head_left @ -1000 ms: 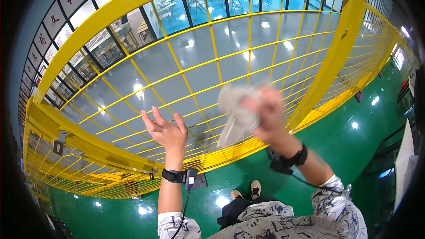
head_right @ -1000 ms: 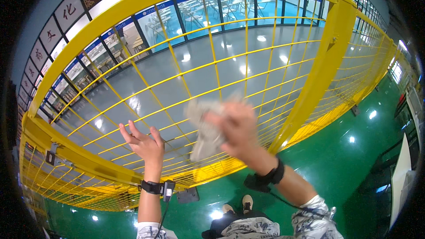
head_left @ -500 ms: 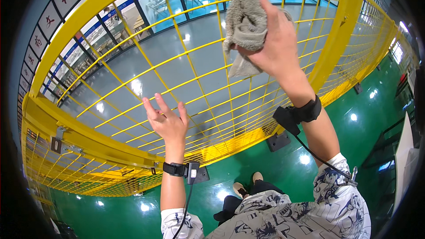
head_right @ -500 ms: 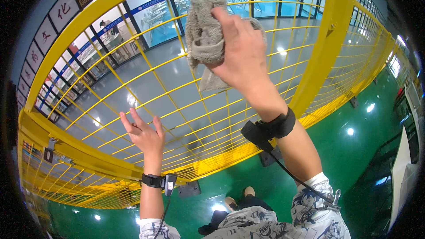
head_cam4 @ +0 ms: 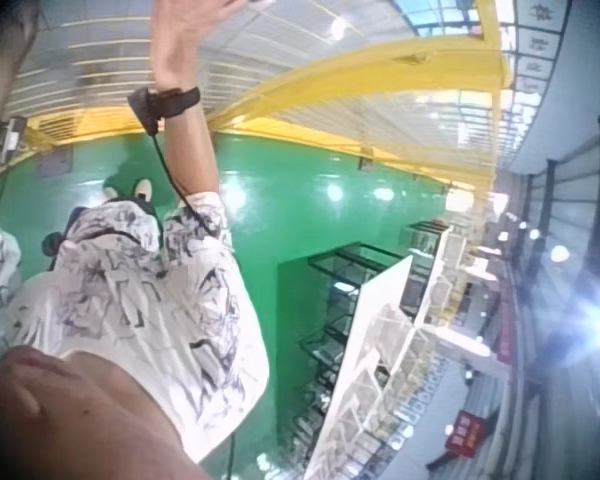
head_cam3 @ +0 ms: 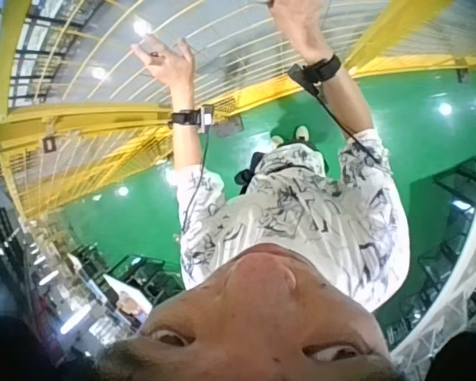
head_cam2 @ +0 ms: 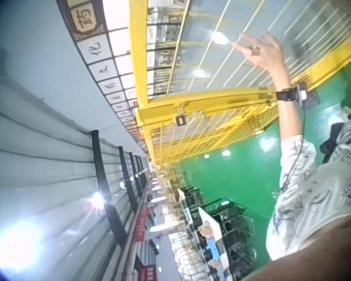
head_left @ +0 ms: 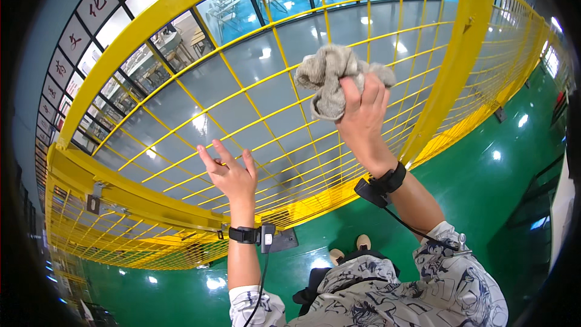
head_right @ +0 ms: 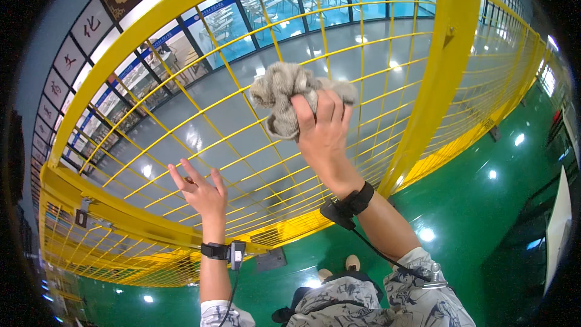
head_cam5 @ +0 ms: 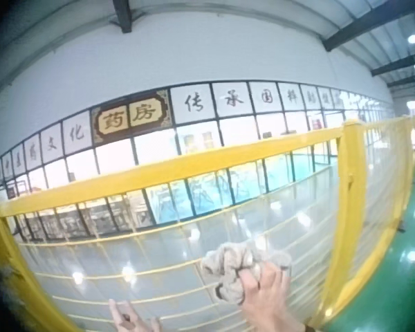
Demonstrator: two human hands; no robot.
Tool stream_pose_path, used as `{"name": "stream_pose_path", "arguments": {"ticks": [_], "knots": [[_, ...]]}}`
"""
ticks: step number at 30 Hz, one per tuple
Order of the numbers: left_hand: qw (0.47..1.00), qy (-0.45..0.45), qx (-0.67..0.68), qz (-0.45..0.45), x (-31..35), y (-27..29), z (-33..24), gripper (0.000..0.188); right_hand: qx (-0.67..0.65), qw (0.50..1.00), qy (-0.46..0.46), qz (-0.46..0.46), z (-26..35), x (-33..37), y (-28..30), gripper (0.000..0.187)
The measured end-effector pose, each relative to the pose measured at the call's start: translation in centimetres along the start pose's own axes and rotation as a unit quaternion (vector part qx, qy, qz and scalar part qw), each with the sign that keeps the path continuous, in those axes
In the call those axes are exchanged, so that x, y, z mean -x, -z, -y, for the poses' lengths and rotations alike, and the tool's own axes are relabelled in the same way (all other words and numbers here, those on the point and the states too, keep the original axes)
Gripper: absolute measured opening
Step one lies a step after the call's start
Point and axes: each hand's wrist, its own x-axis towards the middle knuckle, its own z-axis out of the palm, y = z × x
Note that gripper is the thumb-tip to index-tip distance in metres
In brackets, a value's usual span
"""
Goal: Using a cloth to wipe down a yellow mesh security gate.
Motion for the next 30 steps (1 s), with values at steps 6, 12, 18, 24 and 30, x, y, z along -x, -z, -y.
{"name": "stream_pose_path", "arguments": {"ticks": [6,12,18,24,30], "knots": [[0.999,0.024,0.037,-0.009,0.1,-0.9,-0.6,0.074,0.046,0.968,0.000,0.245,-1.3,13.8,1.5,0.028],[0.997,0.010,-0.045,-0.064,-0.2,-1.9,0.0,0.067,-0.078,0.858,-0.250,0.442,-4.5,23.6,3.6,0.040],[0.998,-0.009,-0.035,-0.058,0.7,-1.9,-0.4,0.067,-0.136,0.877,-0.217,0.407,-7.1,19.2,5.2,0.051],[0.993,0.075,-0.018,-0.088,1.1,-2.6,-1.8,0.061,-0.199,0.974,-0.091,0.062,-8.4,1.9,5.8,0.056],[0.974,0.153,-0.165,0.032,3.8,-1.8,-2.9,0.063,-0.103,0.995,0.003,0.003,-9.5,-11.1,3.8,0.093]]}}
